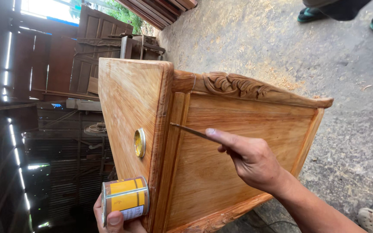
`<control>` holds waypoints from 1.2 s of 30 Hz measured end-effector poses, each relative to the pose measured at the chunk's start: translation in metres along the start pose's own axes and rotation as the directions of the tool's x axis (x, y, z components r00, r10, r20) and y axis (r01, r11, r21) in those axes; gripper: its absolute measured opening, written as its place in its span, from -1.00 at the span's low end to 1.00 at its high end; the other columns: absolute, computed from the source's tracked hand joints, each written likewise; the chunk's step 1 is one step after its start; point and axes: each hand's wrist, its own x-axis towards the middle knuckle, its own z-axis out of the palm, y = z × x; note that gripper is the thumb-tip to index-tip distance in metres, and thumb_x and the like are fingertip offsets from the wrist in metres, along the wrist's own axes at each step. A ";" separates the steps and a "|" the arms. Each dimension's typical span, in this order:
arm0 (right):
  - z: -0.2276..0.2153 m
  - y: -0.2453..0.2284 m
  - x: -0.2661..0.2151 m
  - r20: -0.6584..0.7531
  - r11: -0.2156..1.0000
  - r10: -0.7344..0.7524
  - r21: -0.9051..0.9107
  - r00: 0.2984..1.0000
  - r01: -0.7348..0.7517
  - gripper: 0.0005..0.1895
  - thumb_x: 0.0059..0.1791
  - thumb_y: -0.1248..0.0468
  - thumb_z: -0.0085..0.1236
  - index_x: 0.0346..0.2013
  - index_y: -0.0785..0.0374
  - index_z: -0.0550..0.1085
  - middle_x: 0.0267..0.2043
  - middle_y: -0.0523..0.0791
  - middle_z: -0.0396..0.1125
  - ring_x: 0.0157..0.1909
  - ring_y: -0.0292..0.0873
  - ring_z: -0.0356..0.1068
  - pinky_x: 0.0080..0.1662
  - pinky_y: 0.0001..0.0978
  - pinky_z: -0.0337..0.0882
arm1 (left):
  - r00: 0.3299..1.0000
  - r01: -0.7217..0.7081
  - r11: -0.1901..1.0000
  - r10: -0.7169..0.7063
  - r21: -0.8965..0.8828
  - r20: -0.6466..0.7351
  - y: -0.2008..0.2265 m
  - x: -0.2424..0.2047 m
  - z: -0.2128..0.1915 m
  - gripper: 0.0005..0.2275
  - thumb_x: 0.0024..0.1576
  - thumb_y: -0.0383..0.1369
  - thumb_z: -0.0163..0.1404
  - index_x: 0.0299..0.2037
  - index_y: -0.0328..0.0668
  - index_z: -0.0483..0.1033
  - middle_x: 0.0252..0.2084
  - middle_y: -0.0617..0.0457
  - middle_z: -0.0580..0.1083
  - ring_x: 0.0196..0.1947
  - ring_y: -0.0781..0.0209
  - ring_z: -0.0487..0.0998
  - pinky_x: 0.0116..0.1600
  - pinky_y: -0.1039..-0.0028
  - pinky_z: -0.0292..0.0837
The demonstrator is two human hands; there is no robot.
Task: The person uses a small metal tool to scoop a brown finish from a can and applies it to the carved edges and corners of a wooden cabinet. They repeatedly dip the tool into the can and spread the finish along the wood grain.
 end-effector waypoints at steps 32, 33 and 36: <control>0.056 -0.041 -0.025 -0.180 0.987 -0.072 -0.154 0.981 0.045 -0.40 -0.08 0.59 0.20 0.25 0.32 0.37 0.00 0.04 0.51 -0.27 -0.10 0.46 -0.21 -0.33 0.48 | 0.997 0.072 0.997 -0.071 -0.028 0.030 0.004 0.000 -0.006 0.01 -0.20 0.16 0.28 0.27 -0.53 0.12 0.01 -0.30 0.43 0.03 -0.11 0.58 0.12 0.01 0.63; 0.056 -0.042 -0.025 -0.172 0.993 -0.047 -0.117 0.984 0.027 -0.39 -0.09 0.60 0.20 0.25 0.33 0.37 -0.03 0.03 0.51 -0.29 -0.10 0.45 -0.21 -0.32 0.48 | 0.998 0.055 0.998 -0.054 -0.041 0.032 0.003 -0.001 -0.006 0.01 -0.19 0.17 0.28 0.27 -0.53 0.12 0.01 -0.31 0.43 0.02 -0.12 0.58 0.12 0.01 0.63; 0.056 -0.041 -0.023 -0.176 0.997 -0.065 -0.049 0.982 0.058 -0.39 -0.08 0.59 0.18 0.27 0.33 0.34 0.06 0.07 0.48 -0.08 -0.03 0.52 -0.06 -0.31 0.54 | 0.999 0.034 0.998 -0.034 -0.053 0.002 0.000 -0.004 -0.004 0.01 -0.18 0.18 0.28 0.26 -0.53 0.11 0.01 -0.32 0.44 0.02 -0.12 0.59 0.12 0.01 0.64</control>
